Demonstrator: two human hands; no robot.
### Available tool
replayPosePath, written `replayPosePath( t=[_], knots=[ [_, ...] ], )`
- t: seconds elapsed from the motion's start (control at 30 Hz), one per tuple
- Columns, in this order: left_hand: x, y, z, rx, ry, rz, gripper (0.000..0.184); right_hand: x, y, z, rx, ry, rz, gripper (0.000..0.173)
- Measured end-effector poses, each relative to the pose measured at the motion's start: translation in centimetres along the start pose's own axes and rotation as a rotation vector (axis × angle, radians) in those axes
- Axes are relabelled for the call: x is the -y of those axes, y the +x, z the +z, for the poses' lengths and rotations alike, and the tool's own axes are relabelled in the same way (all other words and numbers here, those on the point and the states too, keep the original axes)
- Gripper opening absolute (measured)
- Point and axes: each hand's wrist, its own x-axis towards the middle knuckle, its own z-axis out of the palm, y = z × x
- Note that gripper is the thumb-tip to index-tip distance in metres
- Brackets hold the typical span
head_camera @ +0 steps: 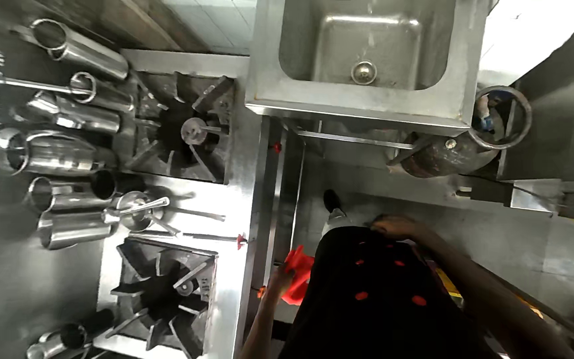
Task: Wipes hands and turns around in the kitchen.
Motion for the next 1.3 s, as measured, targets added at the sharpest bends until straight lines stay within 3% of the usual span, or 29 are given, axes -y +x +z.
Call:
replayPosePath(
  t=[0.03,0.1,0.17,0.2,0.27,0.3,0.4,0.47,0.5,0.57,0.63,0.67,0.73,0.8,0.87,0.93,1.03,1.13,1.23,1.3],
  knots=[
    [-0.3,-0.4,0.2,0.004,0.001,-0.013,0.050,1.5,0.0,-1.5,-0.045,-0.097,0.038,0.050],
    [-1.1,-1.7,0.3,0.029,0.001,-0.029,0.048,7.1,-0.2,-3.8,-0.093,-0.136,-0.155,0.051],
    [-1.4,-2.0,0.6,0.060,-0.011,-0.028,0.048,12.1,1.7,-2.3,0.039,0.049,-0.505,0.042],
    [-1.2,-1.7,0.9,0.067,-0.023,-0.026,0.048,13.2,3.7,-0.9,0.230,0.139,-0.574,0.040],
    [0.1,-1.2,1.6,0.081,-0.042,-0.032,0.047,12.8,7.9,0.7,0.506,0.139,-0.471,0.043],
    [0.5,-0.3,1.6,0.065,-0.066,-0.024,0.047,11.5,9.9,0.6,0.496,0.078,-0.379,0.044],
    [3.4,0.9,2.6,-0.011,-0.178,-0.031,0.049,7.8,14.0,1.1,0.219,-0.287,-0.175,0.047],
    [3.6,0.6,2.1,-0.028,-0.188,-0.047,0.047,8.6,14.3,-0.3,0.041,-0.449,-0.240,0.045],
    [3.7,0.4,1.7,-0.023,-0.176,-0.048,0.046,10.7,13.3,-1.2,0.027,-0.382,-0.317,0.045],
    [4.4,0.1,1.2,-0.004,-0.135,-0.032,0.044,15.5,10.3,-1.1,0.250,-0.061,-0.419,0.042],
    [4.6,-0.3,0.5,0.024,-0.119,-0.049,0.042,16.8,10.1,0.8,0.583,0.158,-0.297,0.044],
    [4.7,-0.1,0.1,0.027,-0.094,-0.069,0.044,16.4,11.2,1.2,0.628,0.128,-0.206,0.046],
    [4.7,0.8,-0.5,0.005,-0.052,-0.095,0.048,14.1,13.8,0.8,0.483,-0.115,-0.116,0.048],
    [5.2,0.1,-0.8,-0.019,-0.046,-0.098,0.047,10.6,13.8,1.2,0.148,-0.297,-0.169,0.040],
    [4.9,0.6,-1.5,-0.055,-0.089,-0.055,0.046,7.0,9.7,-1.7,-0.169,-0.230,-0.263,0.037],
    [4.9,1.0,-1.7,-0.073,-0.122,-0.028,0.048,5.8,1.3,-3.2,-0.338,0.061,-0.375,0.039],
    [2.7,0.9,-3.0,-0.142,-0.133,0.016,0.047,4.2,-8.4,1.9,-0.298,0.379,-0.394,0.048],
    [-0.5,0.2,-4.6,-0.238,-0.087,0.133,0.050,-0.7,-8.6,8.5,-0.198,0.585,-0.171,0.056],
    [-4.8,-1.2,-6.4,-0.279,0.036,0.287,0.050,-5.8,-8.4,9.5,-0.178,0.237,0.281,0.048],
    [-7.0,-1.8,-7.8,-0.318,0.087,0.426,0.051,-6.0,-11.3,8.6,-0.399,0.116,0.394,0.050]
  ],
)
